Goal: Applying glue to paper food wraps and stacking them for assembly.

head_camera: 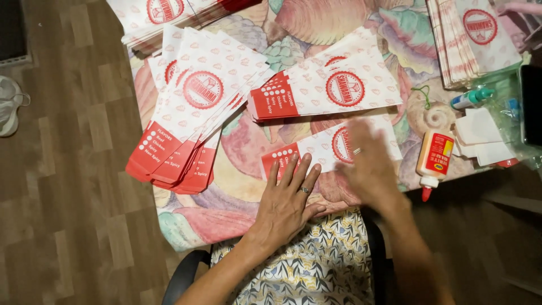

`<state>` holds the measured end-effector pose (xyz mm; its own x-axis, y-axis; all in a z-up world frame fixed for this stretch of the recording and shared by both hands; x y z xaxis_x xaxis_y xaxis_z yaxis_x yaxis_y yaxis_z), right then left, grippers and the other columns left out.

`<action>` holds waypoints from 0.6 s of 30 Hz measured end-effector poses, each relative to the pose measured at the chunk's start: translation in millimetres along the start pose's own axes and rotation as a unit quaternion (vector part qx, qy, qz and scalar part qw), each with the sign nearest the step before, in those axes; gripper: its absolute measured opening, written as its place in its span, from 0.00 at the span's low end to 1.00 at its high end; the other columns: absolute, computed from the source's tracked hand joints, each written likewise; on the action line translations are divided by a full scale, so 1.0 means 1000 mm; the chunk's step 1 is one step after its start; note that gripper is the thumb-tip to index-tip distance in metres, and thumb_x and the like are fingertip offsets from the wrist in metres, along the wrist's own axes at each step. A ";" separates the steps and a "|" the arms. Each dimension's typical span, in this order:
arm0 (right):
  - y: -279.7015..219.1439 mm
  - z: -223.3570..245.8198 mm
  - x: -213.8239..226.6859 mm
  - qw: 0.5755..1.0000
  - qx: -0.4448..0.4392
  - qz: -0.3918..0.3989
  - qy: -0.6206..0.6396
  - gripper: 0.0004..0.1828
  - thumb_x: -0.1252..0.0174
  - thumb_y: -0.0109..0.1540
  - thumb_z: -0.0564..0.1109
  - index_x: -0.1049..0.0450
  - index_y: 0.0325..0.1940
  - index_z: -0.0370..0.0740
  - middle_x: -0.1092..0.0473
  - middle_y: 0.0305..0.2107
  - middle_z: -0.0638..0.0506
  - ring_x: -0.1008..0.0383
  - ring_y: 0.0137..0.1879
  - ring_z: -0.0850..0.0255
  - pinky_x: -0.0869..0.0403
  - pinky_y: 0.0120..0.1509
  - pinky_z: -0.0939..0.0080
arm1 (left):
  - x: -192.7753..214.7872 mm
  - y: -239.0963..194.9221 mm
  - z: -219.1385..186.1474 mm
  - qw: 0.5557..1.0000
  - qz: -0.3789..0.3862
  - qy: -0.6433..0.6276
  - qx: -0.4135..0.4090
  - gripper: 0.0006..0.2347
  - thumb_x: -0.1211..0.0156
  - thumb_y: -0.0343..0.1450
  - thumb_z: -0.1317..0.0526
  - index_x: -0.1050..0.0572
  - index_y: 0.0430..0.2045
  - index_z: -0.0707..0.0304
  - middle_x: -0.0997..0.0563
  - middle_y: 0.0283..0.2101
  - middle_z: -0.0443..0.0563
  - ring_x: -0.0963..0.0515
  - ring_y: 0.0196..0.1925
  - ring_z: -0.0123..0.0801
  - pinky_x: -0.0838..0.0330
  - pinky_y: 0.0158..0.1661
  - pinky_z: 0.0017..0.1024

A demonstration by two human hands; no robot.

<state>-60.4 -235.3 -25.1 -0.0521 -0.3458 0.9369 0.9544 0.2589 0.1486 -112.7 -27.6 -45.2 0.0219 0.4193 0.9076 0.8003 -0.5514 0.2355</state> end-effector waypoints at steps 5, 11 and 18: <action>0.005 -0.050 0.007 0.994 -0.097 0.049 -0.024 0.44 0.54 0.69 0.60 0.56 0.81 0.32 0.58 0.77 0.31 0.63 0.82 0.37 0.63 0.81 0.30 | -0.002 0.005 -0.002 0.999 -0.010 -0.006 0.051 0.37 0.54 0.73 0.38 0.46 0.72 0.66 0.47 0.77 0.64 0.50 0.79 0.55 0.58 0.73 0.56; 0.007 -0.039 0.013 0.990 -0.117 0.064 -0.035 0.47 0.58 0.69 0.66 0.57 0.82 0.32 0.59 0.77 0.32 0.63 0.82 0.37 0.63 0.80 0.27 | 0.025 -0.013 0.019 0.990 0.032 0.014 0.134 0.44 0.56 0.71 0.31 0.48 0.71 0.76 0.51 0.77 0.71 0.56 0.80 0.59 0.67 0.72 0.61; 0.009 -0.036 0.013 0.990 -0.114 0.050 -0.070 0.48 0.65 0.69 0.69 0.53 0.79 0.28 0.53 0.75 0.31 0.60 0.80 0.35 0.60 0.79 0.34 | 0.021 -0.029 0.042 0.909 0.046 0.307 0.280 0.54 0.72 0.65 0.19 0.50 0.72 0.74 0.52 0.76 0.74 0.59 0.79 0.62 0.69 0.73 0.61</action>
<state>-42.2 -270.3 -22.9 0.0209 -0.1971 0.9802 0.9975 0.0702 -0.0071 -110.4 27.7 -48.2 -0.0972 -0.1852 0.9779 0.9951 -0.0384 0.0916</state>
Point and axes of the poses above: each hand's wrist, its own y-axis towards the middle knuckle, its own x-axis out of the back of the hand, z = x × y, the point moved 2 cm from there along y, towards the middle knuckle
